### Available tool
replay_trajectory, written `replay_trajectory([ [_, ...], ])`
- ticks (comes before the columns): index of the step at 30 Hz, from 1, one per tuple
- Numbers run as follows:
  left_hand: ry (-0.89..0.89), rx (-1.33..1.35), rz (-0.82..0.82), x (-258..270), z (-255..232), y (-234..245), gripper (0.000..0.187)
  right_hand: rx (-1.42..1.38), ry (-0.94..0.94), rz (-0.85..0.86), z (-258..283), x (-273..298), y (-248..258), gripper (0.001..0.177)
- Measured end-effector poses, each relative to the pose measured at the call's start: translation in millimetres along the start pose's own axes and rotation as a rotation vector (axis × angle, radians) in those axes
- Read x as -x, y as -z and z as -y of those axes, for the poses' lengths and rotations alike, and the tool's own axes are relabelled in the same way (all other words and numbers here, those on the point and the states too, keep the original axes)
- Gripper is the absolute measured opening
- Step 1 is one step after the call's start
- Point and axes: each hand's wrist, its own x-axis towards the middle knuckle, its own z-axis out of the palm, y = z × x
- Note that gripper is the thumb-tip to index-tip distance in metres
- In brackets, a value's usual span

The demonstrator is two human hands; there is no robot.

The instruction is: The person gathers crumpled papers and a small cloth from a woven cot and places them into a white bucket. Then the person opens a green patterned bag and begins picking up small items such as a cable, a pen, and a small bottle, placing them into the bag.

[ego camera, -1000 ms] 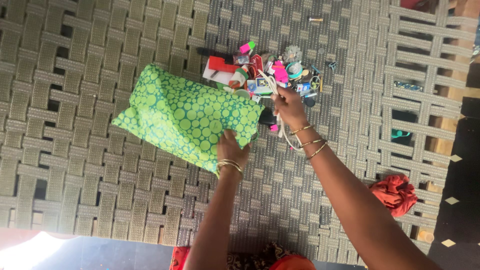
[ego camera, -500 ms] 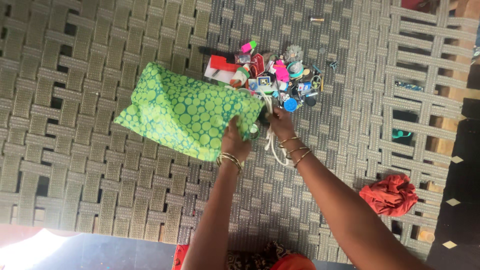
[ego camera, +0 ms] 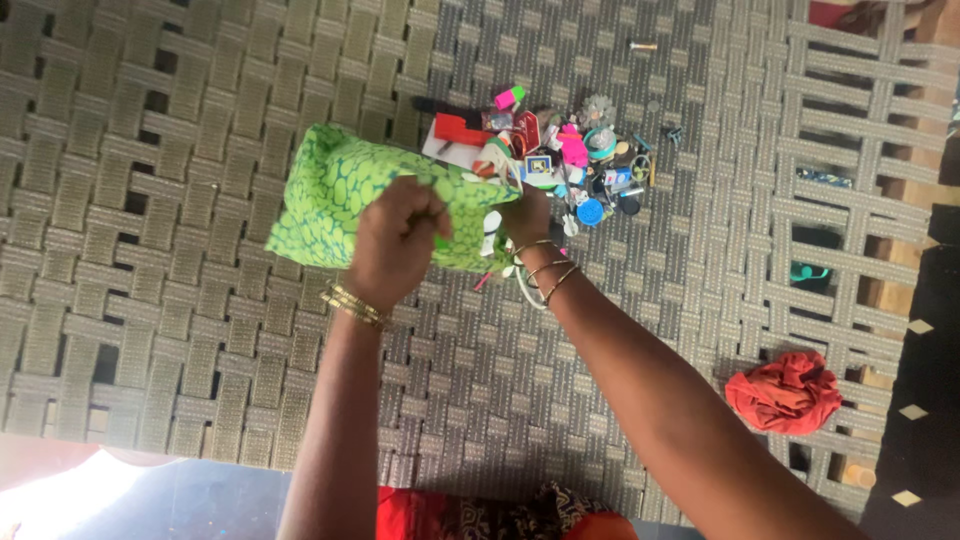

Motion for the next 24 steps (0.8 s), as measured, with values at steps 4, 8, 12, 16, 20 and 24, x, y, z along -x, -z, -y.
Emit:
replay_trajectory([
  [4,-0.004,-0.509,-0.050,3,-26,56,0.035,0.110,0.223,0.059,50,-27,20,0.049],
  [8,0.149,-0.729,0.033,2,-51,90,0.068,-0.026,0.187,0.235,102,-34,54,0.046],
  [12,0.310,-0.618,0.164,1,-62,102,0.096,-0.340,0.110,0.525,154,-34,93,0.039],
  [16,0.306,-0.588,0.238,-6,-47,107,0.104,-0.461,-0.074,0.325,216,-29,147,0.025],
  [20,0.118,-0.467,0.198,-18,-13,108,0.105,-0.887,0.020,0.128,275,-23,191,0.022],
  [24,0.051,-0.410,0.150,-36,9,104,0.107,-1.223,0.259,0.143,308,-16,189,0.023],
])
